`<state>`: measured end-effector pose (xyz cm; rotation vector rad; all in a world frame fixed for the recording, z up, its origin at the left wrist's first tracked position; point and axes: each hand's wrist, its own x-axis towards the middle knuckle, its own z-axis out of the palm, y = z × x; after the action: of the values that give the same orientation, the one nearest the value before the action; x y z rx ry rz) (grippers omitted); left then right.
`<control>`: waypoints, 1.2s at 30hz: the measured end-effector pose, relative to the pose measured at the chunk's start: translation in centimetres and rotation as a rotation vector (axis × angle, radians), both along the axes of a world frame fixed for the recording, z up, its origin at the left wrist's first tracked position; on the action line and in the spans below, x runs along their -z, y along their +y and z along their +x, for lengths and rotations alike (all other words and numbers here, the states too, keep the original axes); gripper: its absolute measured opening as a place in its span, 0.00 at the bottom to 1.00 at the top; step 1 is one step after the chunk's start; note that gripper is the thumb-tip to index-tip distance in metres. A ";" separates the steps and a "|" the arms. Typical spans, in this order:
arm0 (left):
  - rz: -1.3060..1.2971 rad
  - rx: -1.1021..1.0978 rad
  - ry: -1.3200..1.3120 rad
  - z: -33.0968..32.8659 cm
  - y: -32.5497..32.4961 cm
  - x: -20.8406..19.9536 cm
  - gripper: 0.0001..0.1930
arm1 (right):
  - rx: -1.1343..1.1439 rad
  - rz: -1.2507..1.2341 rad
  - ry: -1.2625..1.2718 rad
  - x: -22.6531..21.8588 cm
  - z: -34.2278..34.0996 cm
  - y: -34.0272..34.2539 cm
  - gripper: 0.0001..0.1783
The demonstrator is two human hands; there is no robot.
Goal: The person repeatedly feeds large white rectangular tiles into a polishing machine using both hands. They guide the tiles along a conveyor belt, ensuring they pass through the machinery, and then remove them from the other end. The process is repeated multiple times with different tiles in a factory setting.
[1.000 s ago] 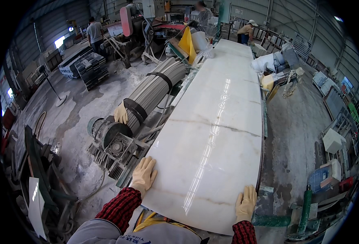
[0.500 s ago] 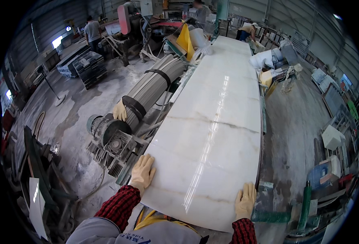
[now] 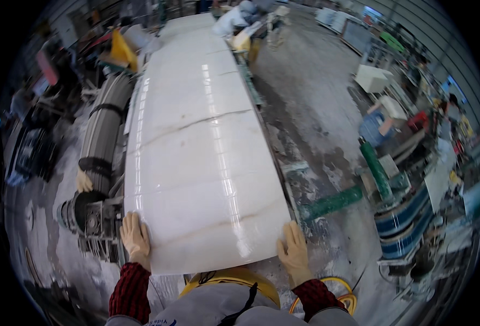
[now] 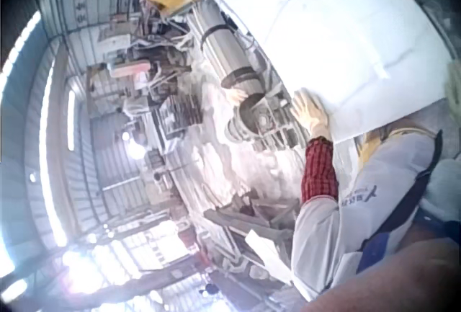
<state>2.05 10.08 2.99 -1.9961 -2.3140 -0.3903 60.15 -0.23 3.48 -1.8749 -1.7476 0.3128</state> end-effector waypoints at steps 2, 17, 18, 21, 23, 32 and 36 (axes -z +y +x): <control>-0.043 0.101 0.090 0.1 0.0 -0.3 0.32 | 0.148 -0.053 0.044 -0.2 -1.0 -4.3 0.42; -0.033 0.856 -0.101 4.8 15.2 -1.6 0.34 | 0.311 -0.657 1.614 2.4 -22.1 -4.0 0.46; -0.043 0.840 -0.071 4.8 15.3 -1.9 0.33 | 0.321 -0.638 1.579 2.8 -22.1 -4.1 0.45; -0.248 0.736 -0.604 4.5 16.1 -2.1 0.29 | 0.391 -0.699 1.494 4.5 -22.6 -3.9 0.48; -0.326 0.777 -0.538 3.7 18.6 -2.2 0.25 | 0.393 -0.681 1.471 5.9 -22.5 -3.9 0.46; -0.551 0.585 -0.652 2.1 19.5 -5.3 0.32 | 0.307 -0.633 1.843 9.5 -22.9 -3.2 0.39; -0.509 0.595 -0.619 4.7 15.2 -13.5 0.30 | 0.250 -0.535 1.905 7.2 -22.1 -5.2 0.38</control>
<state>6.77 25.27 16.45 -3.2240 -2.2021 -0.5522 38.03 -5.43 -3.69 -0.9945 -0.0763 1.7706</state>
